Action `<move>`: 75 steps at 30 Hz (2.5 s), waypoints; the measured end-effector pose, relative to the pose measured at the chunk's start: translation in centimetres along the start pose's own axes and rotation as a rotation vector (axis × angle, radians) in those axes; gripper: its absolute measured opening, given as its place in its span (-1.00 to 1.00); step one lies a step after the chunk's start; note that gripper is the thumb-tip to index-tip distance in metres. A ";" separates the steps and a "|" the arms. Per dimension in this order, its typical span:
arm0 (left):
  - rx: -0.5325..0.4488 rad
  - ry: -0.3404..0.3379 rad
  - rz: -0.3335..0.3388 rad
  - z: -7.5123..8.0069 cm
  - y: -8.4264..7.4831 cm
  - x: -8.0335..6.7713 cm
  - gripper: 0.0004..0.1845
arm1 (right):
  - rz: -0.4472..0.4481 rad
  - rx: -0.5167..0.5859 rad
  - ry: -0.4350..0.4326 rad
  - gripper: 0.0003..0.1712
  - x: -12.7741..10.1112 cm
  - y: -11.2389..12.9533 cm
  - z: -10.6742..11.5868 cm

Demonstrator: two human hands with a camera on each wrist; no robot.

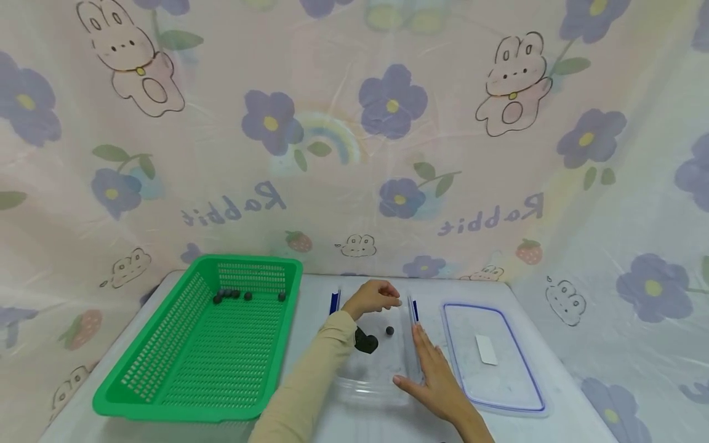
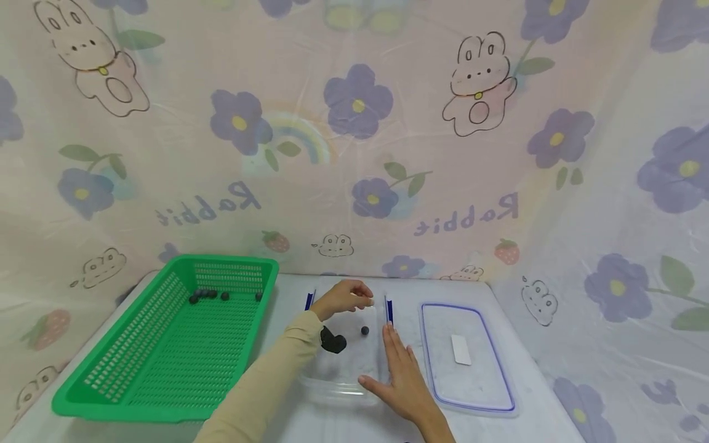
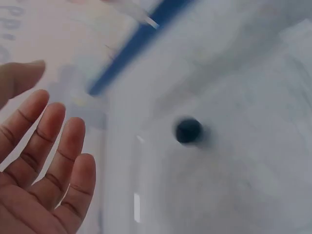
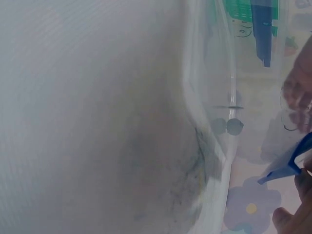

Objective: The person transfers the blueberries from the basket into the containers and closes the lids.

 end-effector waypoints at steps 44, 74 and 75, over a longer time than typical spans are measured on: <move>0.168 -0.147 -0.404 13.9 -8.9 -9.7 -0.93 | -0.044 0.033 0.018 0.17 -0.1 -0.2 -0.1; -0.164 -0.425 -0.082 23.5 4.6 -9.8 -0.65 | -0.046 0.049 0.017 0.17 -0.2 -0.2 -0.1; -0.147 -0.430 -0.066 23.5 5.2 -9.7 -0.64 | -0.044 0.050 0.015 0.17 -0.1 -0.2 -0.1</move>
Point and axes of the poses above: each hand's wrist, its own x-axis towards the middle knuckle, its own z-axis out of the back of the hand, y = z × x, the point moved 6 cm from there along x, towards the middle knuckle, and after that the axes turned 6 degrees about -x, right-handed, at the moved point
